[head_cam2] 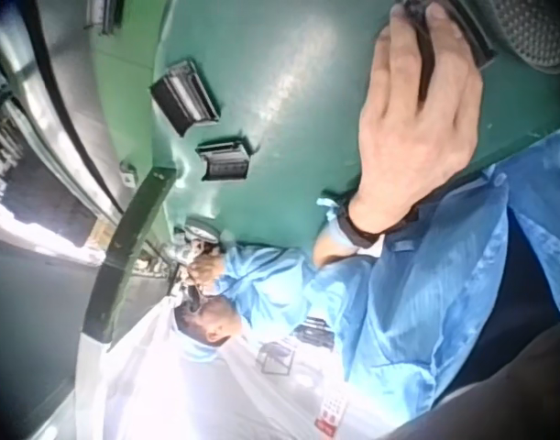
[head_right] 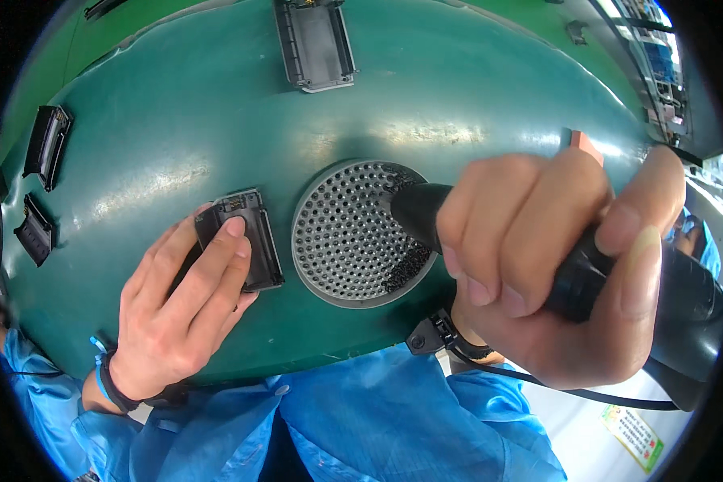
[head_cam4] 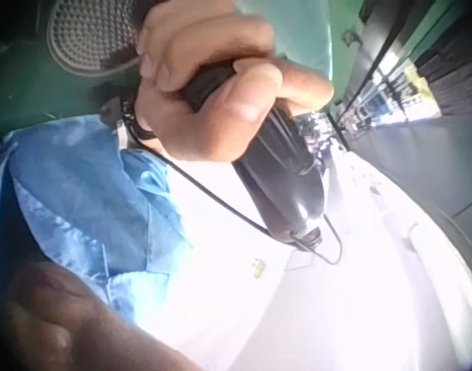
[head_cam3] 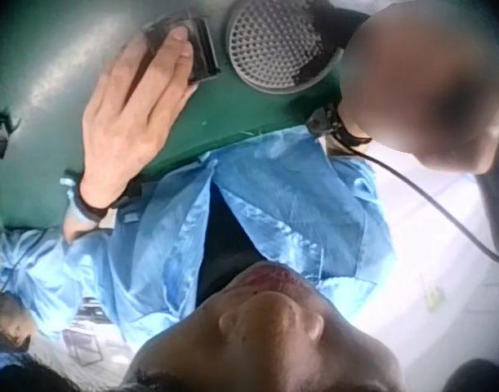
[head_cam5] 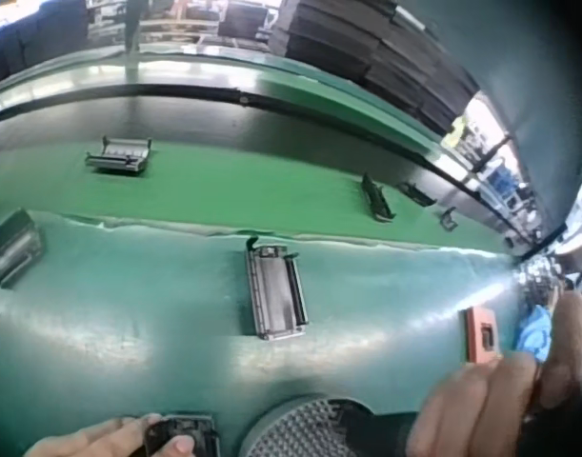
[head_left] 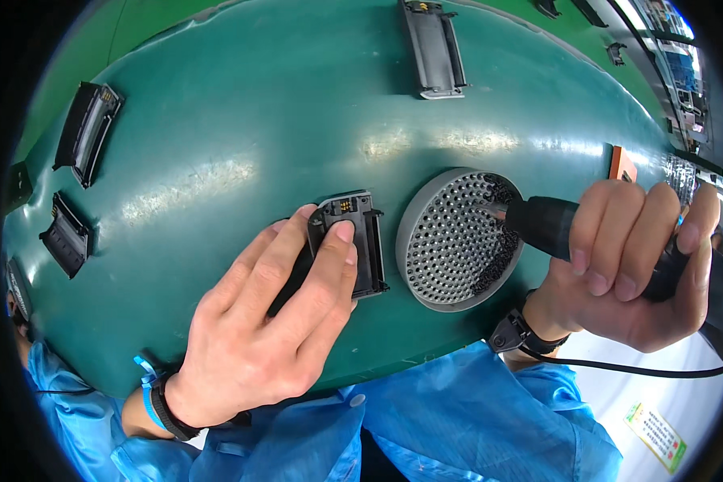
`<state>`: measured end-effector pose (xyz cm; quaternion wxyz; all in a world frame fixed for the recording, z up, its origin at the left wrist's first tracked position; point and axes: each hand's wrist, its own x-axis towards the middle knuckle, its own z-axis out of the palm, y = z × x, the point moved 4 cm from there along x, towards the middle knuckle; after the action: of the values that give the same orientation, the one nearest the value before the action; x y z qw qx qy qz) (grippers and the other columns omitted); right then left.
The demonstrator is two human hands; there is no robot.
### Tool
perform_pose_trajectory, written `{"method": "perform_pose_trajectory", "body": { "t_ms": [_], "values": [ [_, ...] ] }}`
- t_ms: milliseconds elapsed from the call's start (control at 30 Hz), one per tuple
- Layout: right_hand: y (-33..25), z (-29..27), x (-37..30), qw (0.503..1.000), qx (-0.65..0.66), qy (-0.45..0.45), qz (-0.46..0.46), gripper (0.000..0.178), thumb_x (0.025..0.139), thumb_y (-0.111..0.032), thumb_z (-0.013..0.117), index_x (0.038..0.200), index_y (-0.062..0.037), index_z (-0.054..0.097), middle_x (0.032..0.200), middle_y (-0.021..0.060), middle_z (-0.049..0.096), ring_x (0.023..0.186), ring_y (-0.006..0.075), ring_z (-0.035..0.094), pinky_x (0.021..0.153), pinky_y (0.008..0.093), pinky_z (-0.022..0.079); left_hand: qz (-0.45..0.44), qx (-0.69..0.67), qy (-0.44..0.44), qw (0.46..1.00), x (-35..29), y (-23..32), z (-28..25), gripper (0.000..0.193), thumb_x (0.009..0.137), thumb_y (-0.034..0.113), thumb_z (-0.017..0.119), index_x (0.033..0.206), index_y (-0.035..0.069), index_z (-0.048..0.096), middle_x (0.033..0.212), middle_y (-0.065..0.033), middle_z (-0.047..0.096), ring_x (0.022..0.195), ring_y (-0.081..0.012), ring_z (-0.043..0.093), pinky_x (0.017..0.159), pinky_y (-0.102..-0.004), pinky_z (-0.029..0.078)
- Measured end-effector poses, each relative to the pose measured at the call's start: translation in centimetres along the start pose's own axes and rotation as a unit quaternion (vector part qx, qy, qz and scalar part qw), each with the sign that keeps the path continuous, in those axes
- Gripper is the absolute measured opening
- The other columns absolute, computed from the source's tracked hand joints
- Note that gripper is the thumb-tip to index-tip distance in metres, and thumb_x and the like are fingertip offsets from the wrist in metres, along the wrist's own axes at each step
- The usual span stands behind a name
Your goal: The person assembles plastic battery housings by inserting internal components and securing them using an electric screwdriver.
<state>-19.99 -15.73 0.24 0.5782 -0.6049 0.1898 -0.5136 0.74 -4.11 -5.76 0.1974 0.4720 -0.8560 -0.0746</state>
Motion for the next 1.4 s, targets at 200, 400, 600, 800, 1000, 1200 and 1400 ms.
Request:
{"method": "perform_pose_trajectory", "body": {
  "t_ms": [200, 400, 600, 800, 1000, 1200, 1400],
  "values": [
    [0.2, 0.1, 0.0, 1.0, -0.011, 0.023, -0.005, 0.014, 0.101, -0.022, 0.044, 0.098, -0.009, 0.043, 0.059, 0.0011, 0.048, 0.045, 0.0113, 0.046, 0.048, 0.0291, 0.043, 0.0, -0.007, 0.009, 1.0, -0.4, -0.2, 0.2, 0.05, 0.062, 0.011, 0.081, 0.108, -0.007, 0.071, 0.125, -0.0193, 0.066, 0.112, -0.0424, 0.065, 0.09, -0.0504, 0.061],
    [-0.4, 1.3, 0.3, 0.999, -0.033, 0.009, 0.013, 0.014, 0.101, -0.023, 0.044, 0.098, -0.0094, 0.042, 0.06, 0.0009, 0.049, 0.047, 0.0113, 0.047, 0.049, 0.0288, 0.044, 0.018, -0.026, 0.008, 0.999, -1.2, 0.0, -0.6, 0.044, 0.067, 0.014, 0.079, 0.106, -0.006, 0.072, 0.125, -0.0183, 0.066, 0.111, -0.0408, 0.064, 0.09, -0.048, 0.062],
    [0.0, 2.1, 0.6, 1.0, -0.023, 0.012, 0.003, 0.014, 0.1, -0.022, 0.045, 0.096, -0.0089, 0.043, 0.06, 0.0007, 0.049, 0.046, 0.0106, 0.046, 0.048, 0.028, 0.043, -0.003, -0.012, 0.007, 1.0, -1.4, 0.6, -0.8, 0.038, 0.07, 0.014, 0.078, 0.104, -0.004, 0.073, 0.127, -0.0163, 0.066, 0.113, -0.0386, 0.064, 0.091, -0.0451, 0.061],
    [-1.6, 0.9, -0.1, 0.991, 0.014, 0.117, -0.066, 0.013, 0.092, -0.017, 0.058, 0.088, -0.0101, 0.048, 0.052, -0.0034, 0.048, 0.042, 0.0051, 0.046, 0.044, 0.0191, 0.043, -0.011, -0.005, 0.019, 1.0, -1.4, 0.7, 0.3, 0.031, 0.074, 0.011, 0.075, 0.102, -0.003, 0.074, 0.127, -0.0142, 0.067, 0.116, -0.0378, 0.065, 0.093, -0.042, 0.061],
    [-1.7, 3.0, -1.0, 0.984, 0.094, 0.126, -0.079, 0.018, 0.088, -0.02, 0.063, 0.092, -0.0097, 0.048, 0.051, -0.0031, 0.05, 0.04, 0.0059, 0.048, 0.043, 0.0178, 0.045, -0.031, -0.02, 0.061, 0.997, -1.3, 0.9, 0.3, 0.024, 0.075, 0.009, 0.074, 0.096, -0.003, 0.074, 0.122, -0.0138, 0.069, 0.113, -0.036, 0.067, 0.093, -0.0412, 0.062],
    [1.0, 5.8, 0.3, 0.997, 0.034, 0.04, -0.05, 0.022, 0.089, -0.024, 0.061, 0.096, -0.0087, 0.046, 0.054, -0.0016, 0.051, 0.042, 0.009, 0.05, 0.044, 0.0218, 0.047, -0.046, -0.036, 0.063, 0.996, -1.4, 1.1, 0.6, 0.024, 0.073, 0.008, 0.073, 0.095, -0.003, 0.074, 0.118, -0.0145, 0.07, 0.112, -0.0358, 0.067, 0.093, -0.041, 0.062],
    [2.1, 5.6, 0.4, 0.997, 0.08, 0.004, -0.006, 0.022, 0.089, -0.026, 0.057, 0.098, -0.009, 0.047, 0.059, 0.001, 0.052, 0.048, 0.0127, 0.049, 0.054, 0.0267, 0.048, -0.032, -0.028, 0.075, 0.996, -1.5, 0.8, 0.6, 0.025, 0.072, 0.007, 0.07, 0.095, -0.005, 0.073, 0.117, -0.0158, 0.07, 0.111, -0.0357, 0.068, 0.092, -0.0404, 0.063]
  ]
}}
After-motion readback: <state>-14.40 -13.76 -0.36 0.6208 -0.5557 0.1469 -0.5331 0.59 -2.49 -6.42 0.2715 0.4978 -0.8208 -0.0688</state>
